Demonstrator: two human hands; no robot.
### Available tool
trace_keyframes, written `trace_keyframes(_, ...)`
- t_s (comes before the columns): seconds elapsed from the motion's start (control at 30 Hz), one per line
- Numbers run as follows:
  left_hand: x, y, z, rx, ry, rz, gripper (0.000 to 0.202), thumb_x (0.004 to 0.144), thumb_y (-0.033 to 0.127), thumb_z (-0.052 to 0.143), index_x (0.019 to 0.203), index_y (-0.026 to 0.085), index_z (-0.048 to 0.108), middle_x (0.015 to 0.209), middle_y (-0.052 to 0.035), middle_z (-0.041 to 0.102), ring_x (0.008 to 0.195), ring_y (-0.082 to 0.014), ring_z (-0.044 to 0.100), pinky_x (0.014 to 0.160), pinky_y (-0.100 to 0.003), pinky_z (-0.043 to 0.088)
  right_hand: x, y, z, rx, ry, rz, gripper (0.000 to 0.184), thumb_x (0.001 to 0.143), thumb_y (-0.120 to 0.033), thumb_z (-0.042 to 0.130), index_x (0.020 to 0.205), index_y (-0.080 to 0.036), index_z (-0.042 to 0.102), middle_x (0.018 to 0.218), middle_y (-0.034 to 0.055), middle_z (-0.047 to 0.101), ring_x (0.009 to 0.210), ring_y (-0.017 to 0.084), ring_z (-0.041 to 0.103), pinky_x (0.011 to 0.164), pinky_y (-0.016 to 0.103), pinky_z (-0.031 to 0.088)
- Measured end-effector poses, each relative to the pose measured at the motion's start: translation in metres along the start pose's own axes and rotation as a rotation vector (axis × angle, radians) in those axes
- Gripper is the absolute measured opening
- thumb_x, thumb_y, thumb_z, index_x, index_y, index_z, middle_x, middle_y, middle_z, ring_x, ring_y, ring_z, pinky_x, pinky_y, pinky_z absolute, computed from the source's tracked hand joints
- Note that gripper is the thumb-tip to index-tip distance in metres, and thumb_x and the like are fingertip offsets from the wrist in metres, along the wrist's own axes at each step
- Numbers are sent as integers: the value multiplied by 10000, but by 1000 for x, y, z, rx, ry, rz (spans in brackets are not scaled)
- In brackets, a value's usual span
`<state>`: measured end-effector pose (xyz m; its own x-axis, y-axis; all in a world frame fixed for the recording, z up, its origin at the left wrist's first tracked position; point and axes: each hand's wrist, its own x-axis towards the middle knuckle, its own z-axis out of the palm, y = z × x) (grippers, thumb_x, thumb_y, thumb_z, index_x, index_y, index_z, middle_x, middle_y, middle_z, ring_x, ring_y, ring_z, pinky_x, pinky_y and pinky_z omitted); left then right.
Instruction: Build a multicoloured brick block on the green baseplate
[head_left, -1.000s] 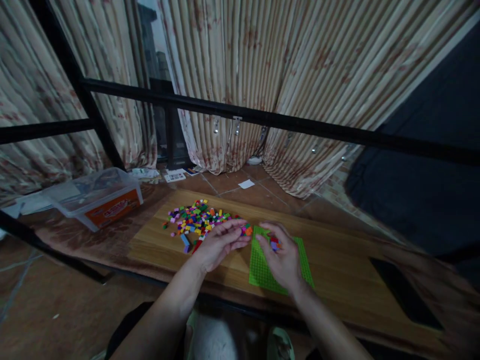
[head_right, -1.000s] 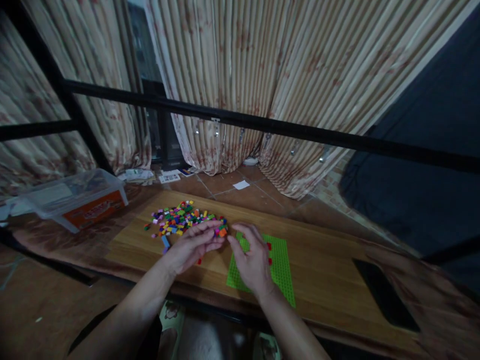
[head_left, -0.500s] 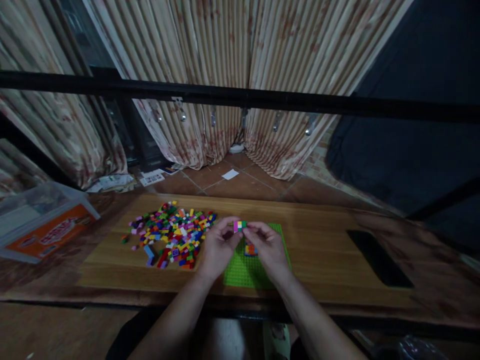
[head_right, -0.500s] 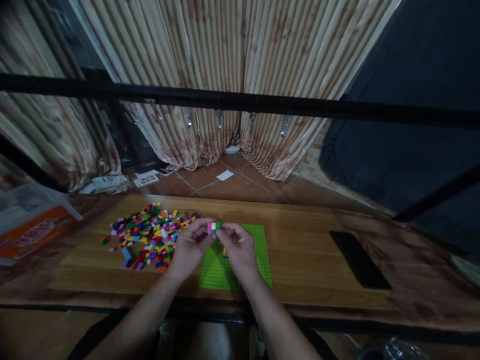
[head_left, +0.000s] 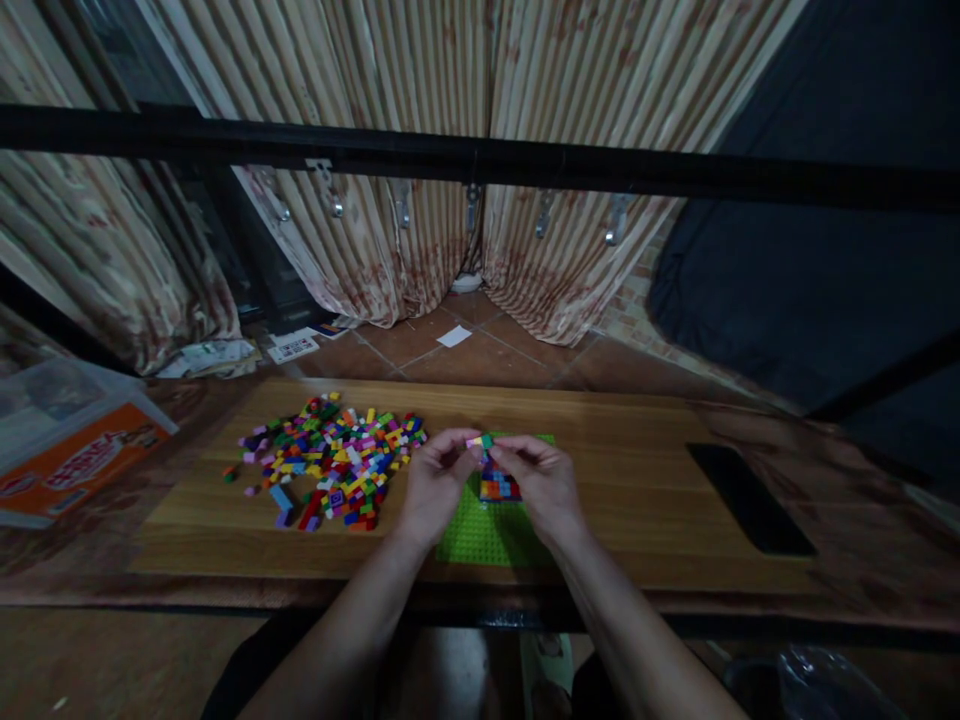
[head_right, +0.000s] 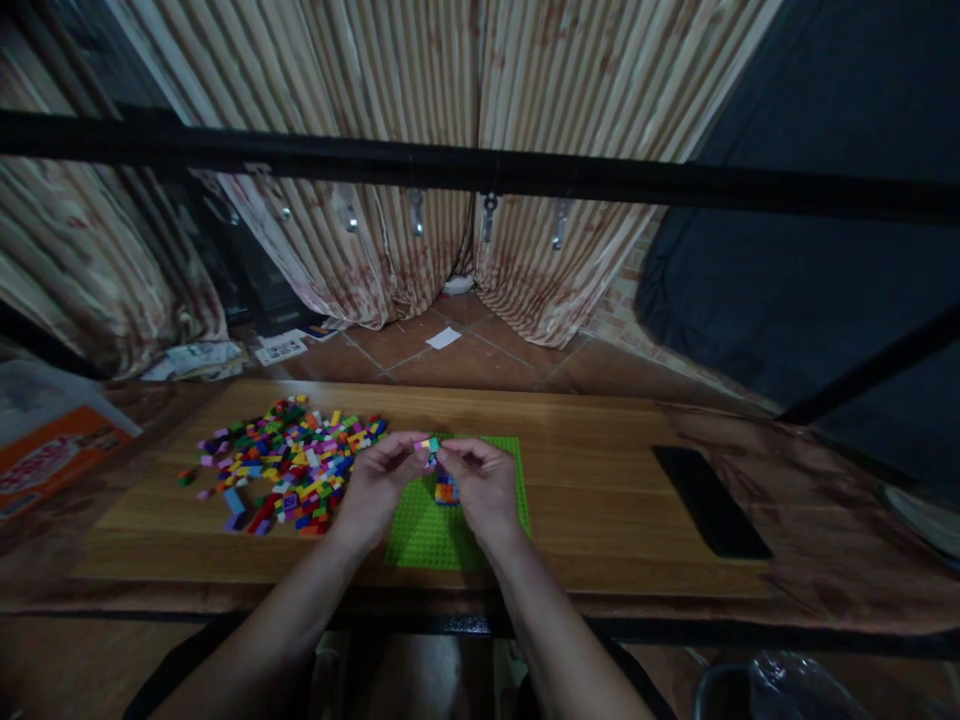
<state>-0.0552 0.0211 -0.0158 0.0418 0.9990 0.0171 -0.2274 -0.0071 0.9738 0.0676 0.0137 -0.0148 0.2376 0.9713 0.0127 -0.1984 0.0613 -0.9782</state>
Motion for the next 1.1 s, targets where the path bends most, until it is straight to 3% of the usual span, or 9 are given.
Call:
trace_keyframes(0.2,3,5,-8,-107,42,-93,276,632,309,760,851,164,678,797,-6,667,728,-126,605,726,-275,508,18,-3,-26,-78,51,-69,208,583,-342,780,732,-203,737,650,7,702,579,135,593,586,282,494)
trace_keyframes(0.3,6,6,-16,-145,115,-132,278,609,290,767,833,161,666,765,7,648,731,-124,611,734,-280,509,31,-1,-41,-263,100,-146,188,607,-343,754,722,-196,730,690,27,718,640,163,620,648,312,496)
trace_keyframes(0.4,7,6,-18,-148,157,-157,278,604,291,764,824,159,657,768,6,646,730,-127,618,735,-290,509,38,5,-48,-468,34,-209,170,701,-349,678,766,-200,727,779,46,733,734,190,648,728,341,494)
trace_keyframes(0.67,5,1,-15,-140,143,-184,198,628,245,731,799,164,670,774,-2,646,730,-129,603,715,-291,519,33,17,-40,-765,-177,-302,200,823,-310,533,845,-209,704,821,40,706,722,174,633,682,303,479)
trace_keyframes(1.1,5,-1,-15,-141,148,-211,146,655,178,695,799,166,677,787,-6,651,726,-123,593,700,-274,512,36,16,-29,-979,-286,-470,185,861,-242,511,832,-238,693,862,32,682,860,197,602,799,338,447)
